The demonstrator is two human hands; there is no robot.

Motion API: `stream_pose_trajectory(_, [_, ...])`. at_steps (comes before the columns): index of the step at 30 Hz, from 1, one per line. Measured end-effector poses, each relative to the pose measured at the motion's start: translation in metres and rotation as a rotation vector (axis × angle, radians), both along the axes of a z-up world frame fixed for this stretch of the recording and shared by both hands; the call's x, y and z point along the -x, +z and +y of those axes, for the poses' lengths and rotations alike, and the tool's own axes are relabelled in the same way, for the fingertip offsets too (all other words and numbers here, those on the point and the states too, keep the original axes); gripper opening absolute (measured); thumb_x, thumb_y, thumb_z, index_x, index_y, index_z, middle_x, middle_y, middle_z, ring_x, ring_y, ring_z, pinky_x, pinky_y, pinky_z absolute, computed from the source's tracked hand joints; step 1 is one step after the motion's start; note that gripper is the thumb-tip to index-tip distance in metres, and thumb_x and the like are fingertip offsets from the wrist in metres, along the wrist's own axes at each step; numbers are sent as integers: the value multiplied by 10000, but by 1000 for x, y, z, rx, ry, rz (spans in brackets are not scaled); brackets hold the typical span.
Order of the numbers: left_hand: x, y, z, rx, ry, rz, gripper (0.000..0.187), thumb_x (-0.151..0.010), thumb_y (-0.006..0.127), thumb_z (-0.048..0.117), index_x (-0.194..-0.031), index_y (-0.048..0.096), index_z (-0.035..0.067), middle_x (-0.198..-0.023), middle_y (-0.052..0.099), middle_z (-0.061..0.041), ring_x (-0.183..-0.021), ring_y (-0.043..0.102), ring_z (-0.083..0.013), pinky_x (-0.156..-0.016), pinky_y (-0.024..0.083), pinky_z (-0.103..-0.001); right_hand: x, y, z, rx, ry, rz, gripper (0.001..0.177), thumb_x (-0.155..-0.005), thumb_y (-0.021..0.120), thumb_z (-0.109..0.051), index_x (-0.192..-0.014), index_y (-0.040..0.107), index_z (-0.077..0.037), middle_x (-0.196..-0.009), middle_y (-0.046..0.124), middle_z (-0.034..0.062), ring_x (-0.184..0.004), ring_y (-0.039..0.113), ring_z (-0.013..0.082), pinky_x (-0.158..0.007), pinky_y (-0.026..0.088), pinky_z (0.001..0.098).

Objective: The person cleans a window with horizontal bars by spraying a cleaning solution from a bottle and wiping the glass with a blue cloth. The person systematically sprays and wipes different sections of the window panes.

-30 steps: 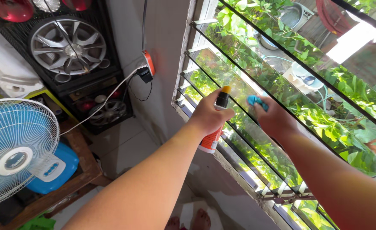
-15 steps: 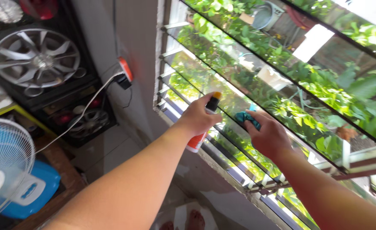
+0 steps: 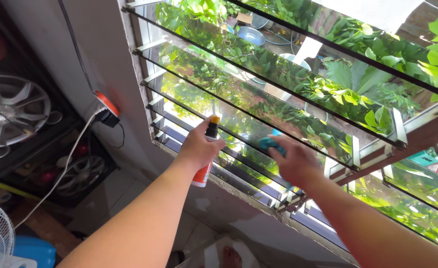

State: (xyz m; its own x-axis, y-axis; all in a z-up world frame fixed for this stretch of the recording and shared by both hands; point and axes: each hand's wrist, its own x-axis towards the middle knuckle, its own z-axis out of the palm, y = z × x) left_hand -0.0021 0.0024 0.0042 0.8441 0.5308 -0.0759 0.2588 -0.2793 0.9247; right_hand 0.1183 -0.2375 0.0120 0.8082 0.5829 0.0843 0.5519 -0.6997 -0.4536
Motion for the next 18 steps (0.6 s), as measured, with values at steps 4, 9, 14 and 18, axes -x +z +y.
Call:
stream_pose_trajectory(4, [3, 8, 0, 13, -19, 23, 826, -722, 712, 221, -1514, 482, 182, -727, 716, -86, -617, 708, -176, -628, 588, -345, -32, -12, -1, -2, -24, -142, 544, -943, 611, -418, -1421, 576, -162, -1381, 601, 207, -1244, 577, 401, -1025, 442, 467])
stream_pose_trajectory(9, [5, 11, 2, 19, -56, 43, 855, -715, 694, 205, -1538, 462, 208, -761, 719, -80, -622, 705, -166, -620, 591, -339, -9, -6, 23, 55, -108, 7, 499, -939, 603, -443, -1394, 605, -241, -1382, 608, 137, -1260, 586, 361, -1049, 444, 464])
stream_pose_trajectory(14, [8, 14, 3, -19, -64, 71, 881, -741, 693, 208, -1573, 401, 212, -777, 729, -90, -641, 711, -161, -641, 587, -324, 30, 5, -20, -156, 130, -58, 423, -934, 605, -354, -1314, 658, -175, -1348, 648, 138, -1214, 626, 372, -1009, 492, 437])
stream_pose_trajectory(18, [9, 19, 0, 23, -52, 86, 893, -726, 688, 196, -1570, 398, 220, -786, 726, -81, -635, 719, -161, -637, 599, -332, 7, 11, -32, 82, -146, 59, 435, -942, 569, -383, -1319, 645, -180, -1292, 662, 144, -1190, 642, 370, -1002, 495, 455])
